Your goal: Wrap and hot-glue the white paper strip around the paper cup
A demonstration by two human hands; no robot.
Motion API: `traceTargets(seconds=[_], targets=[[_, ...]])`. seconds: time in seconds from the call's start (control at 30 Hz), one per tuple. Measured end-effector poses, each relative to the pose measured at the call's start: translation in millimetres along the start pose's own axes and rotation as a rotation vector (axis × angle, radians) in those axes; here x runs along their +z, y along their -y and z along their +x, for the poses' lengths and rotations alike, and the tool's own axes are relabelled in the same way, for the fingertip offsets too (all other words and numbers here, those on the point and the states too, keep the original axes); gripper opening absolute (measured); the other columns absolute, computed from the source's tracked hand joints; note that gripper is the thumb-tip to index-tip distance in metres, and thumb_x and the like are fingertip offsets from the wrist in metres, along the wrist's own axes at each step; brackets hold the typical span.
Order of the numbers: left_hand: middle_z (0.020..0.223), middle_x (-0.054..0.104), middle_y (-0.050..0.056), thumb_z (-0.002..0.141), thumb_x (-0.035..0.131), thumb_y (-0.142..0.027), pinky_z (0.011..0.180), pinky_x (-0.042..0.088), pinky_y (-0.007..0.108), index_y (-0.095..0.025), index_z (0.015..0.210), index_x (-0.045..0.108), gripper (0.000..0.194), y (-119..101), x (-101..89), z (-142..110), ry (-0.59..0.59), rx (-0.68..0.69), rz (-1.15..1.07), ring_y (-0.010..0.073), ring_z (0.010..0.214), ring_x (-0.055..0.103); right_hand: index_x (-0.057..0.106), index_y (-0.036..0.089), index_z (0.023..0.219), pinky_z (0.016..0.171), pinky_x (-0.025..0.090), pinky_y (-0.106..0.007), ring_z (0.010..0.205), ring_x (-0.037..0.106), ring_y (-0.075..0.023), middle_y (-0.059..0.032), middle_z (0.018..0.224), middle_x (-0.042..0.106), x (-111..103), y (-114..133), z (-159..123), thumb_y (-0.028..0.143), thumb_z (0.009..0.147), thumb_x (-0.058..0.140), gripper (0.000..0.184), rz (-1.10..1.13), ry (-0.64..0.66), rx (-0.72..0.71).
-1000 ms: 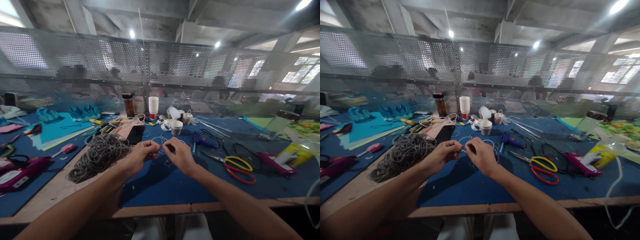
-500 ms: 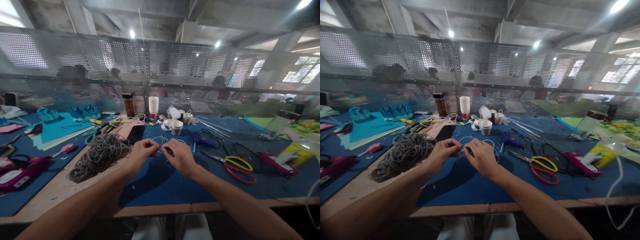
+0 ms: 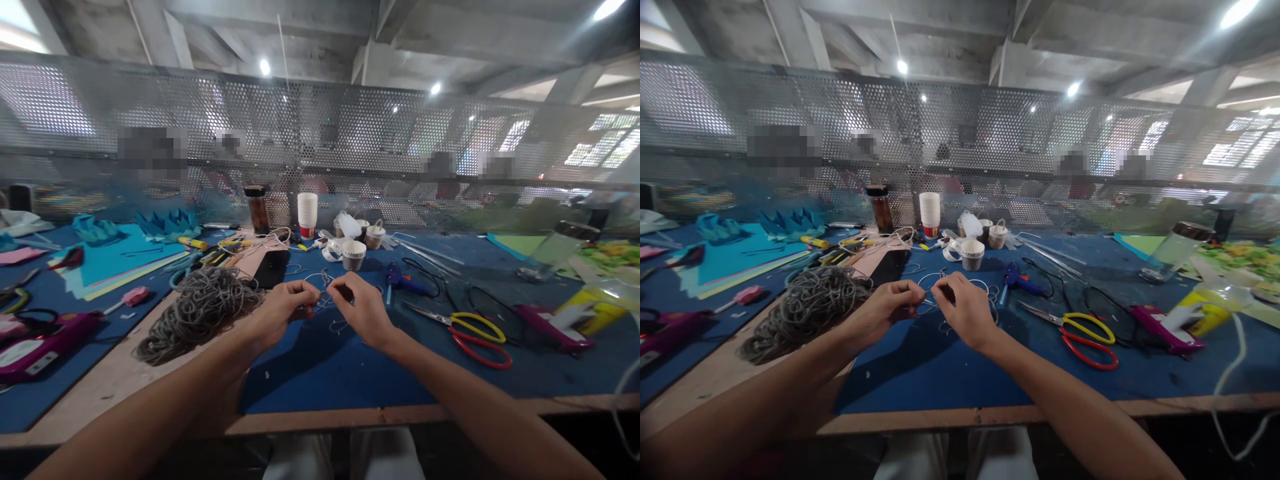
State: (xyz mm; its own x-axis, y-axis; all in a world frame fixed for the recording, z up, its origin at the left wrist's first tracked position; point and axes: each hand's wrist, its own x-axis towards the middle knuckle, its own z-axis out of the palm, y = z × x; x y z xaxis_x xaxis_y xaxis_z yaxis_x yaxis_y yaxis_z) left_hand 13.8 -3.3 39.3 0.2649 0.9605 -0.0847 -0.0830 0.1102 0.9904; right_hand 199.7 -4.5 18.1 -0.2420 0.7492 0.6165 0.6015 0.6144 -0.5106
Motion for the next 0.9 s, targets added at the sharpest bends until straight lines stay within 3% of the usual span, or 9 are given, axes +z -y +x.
traceTargets(seconds=[0.53,0.9], targets=[[0.067,0.056,-0.004,0.068,0.079,-0.023,0.059,0.044,0.021,-0.016,0.071,0.069,0.013,13,-7.7,8,0.122,-0.121,-0.186,0.0063,0.055,0.047,0.065,0.021,0.09,0.069,0.048,-0.028,0.072,0.061,-0.016,-0.0025,0.084,0.067,-2,1,2,0.031,0.097,0.055,0.016,0.119,0.026,0.038],[0.07,0.055,-0.002,0.07,0.081,-0.024,0.061,0.048,0.019,-0.015,0.075,0.07,0.015,17,-4.6,9,0.094,-0.12,-0.252,0.0068,0.061,0.05,0.063,0.022,0.093,0.069,0.045,-0.027,0.075,0.061,-0.0154,-0.0017,0.087,0.066,2,0,-1,0.029,0.099,0.052,0.014,0.025,0.024,-0.009]])
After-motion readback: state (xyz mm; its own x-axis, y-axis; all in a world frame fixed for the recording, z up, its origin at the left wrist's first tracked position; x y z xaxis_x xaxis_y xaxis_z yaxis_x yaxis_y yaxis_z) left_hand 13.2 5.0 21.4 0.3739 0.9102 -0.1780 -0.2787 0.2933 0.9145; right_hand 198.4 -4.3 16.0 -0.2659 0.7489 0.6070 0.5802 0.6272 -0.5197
